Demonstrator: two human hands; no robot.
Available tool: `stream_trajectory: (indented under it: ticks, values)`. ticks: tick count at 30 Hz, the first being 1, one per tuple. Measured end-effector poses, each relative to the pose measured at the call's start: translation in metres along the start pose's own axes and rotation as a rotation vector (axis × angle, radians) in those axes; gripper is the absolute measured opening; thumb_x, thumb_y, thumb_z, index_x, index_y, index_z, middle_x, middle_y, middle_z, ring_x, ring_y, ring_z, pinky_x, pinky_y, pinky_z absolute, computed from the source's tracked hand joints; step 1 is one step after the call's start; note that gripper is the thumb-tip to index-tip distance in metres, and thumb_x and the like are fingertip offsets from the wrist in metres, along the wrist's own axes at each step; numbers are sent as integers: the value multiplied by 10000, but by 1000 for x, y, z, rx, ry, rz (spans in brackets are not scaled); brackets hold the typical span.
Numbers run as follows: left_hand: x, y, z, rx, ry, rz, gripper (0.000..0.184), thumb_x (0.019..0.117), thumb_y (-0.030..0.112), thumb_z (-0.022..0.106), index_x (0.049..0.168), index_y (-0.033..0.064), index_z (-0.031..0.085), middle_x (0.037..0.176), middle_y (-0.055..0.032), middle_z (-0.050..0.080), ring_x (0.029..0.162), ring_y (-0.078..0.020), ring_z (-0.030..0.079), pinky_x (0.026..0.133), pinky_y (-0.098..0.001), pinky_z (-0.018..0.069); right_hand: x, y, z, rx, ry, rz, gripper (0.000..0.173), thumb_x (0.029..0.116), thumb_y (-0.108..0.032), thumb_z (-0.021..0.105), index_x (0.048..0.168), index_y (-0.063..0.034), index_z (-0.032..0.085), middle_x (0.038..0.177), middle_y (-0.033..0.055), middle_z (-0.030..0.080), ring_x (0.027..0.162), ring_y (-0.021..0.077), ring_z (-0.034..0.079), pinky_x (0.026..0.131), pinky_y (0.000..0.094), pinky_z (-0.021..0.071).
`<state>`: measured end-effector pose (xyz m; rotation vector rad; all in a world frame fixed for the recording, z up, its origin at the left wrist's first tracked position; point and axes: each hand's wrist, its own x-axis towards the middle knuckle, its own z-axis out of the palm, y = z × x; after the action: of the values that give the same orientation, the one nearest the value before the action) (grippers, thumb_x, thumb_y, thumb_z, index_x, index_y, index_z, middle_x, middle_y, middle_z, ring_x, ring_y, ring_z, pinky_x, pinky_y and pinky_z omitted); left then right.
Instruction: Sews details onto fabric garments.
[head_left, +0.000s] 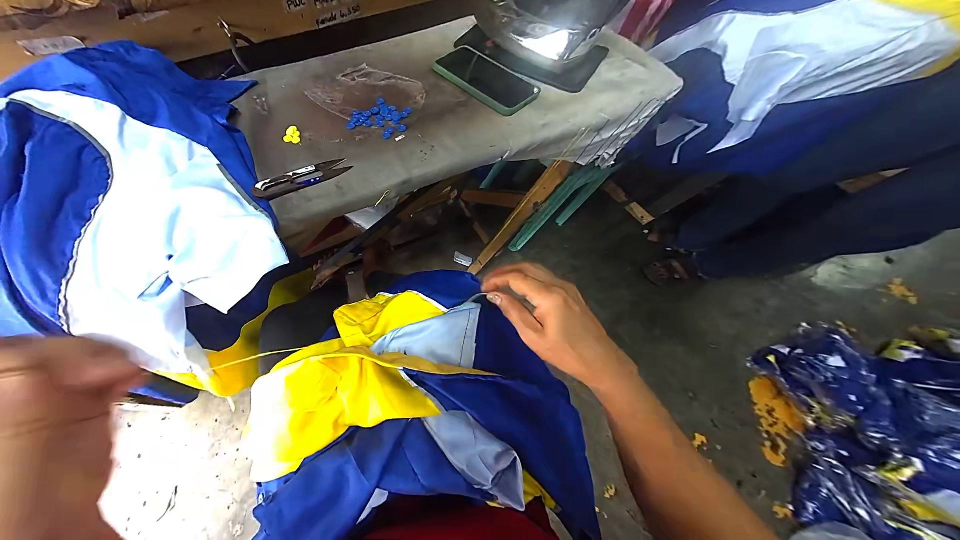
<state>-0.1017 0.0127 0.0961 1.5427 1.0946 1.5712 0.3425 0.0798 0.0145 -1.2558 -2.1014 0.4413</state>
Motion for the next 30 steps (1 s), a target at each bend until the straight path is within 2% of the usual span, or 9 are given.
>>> stream_trajectory:
  ticks: [2,4,9,12,15,17,20,25,30]
  values:
    - [14,-21,52,-44,-218,63,153,1039,300,604,1081,183,692,1180,-52,726,1108,-251,705,964,-427,599,17,-17,-3,-80,44,-47,300,1036,-231,533,1198,-92,743,1292,86,669,1232,238,603,1041,451,485]
    - [21,-29,94,-21,-322,90,144,1033,302,614,1049,187,699,1286,-19,667,1227,-229,633,1040,-426,547,28,-55,1,118,53,-145,296,1045,-215,545,1221,-63,728,1276,70,686,1197,164,641,1019,361,547]
    - [28,-23,150,-54,-345,100,102,1039,183,596,1000,119,665,1299,-48,609,1187,-182,620,970,-339,575,47,-112,25,717,18,-214,186,1007,-73,629,1117,69,678,941,71,741,848,104,727,786,277,636]
    - [26,-25,141,7,-421,76,311,1018,270,647,1277,102,614,1437,-66,565,1301,-221,578,1063,-395,540,50,-102,23,827,44,-160,93,988,-1,619,1015,56,688,842,63,724,708,100,700,653,247,624]
    - [13,-49,115,382,-655,49,657,950,447,712,1463,80,530,1475,-72,568,1367,-203,533,1160,-441,442,43,-77,6,789,-35,-134,99,1000,-41,594,1019,3,680,925,63,725,789,131,717,706,285,639]
    - [-1,-69,104,585,-767,78,448,973,416,662,1293,103,674,1328,-65,670,1266,-213,613,1090,-466,479,32,-62,-2,729,-170,-171,150,1013,-136,615,990,-20,708,1094,81,713,1006,167,704,868,332,622]
    - [-8,-65,86,413,-851,-72,298,1043,384,569,996,143,738,831,56,696,780,-15,639,717,-236,530,9,-61,-2,459,-459,-263,245,1037,-301,600,954,-132,757,1371,78,623,1307,178,555,1082,361,481]
    - [-10,-63,66,-80,-867,-424,264,1045,327,594,908,127,699,698,117,599,636,67,545,565,-114,433,1,-38,18,621,-656,-265,194,1007,-189,612,945,-53,736,898,12,698,887,44,644,785,203,526]
    - [-28,-72,72,0,-774,-553,185,933,322,753,944,140,726,770,85,687,686,19,631,614,-160,522,21,-1,37,796,-687,-31,188,1033,-187,583,1045,-22,672,1071,24,684,973,41,635,834,212,538]
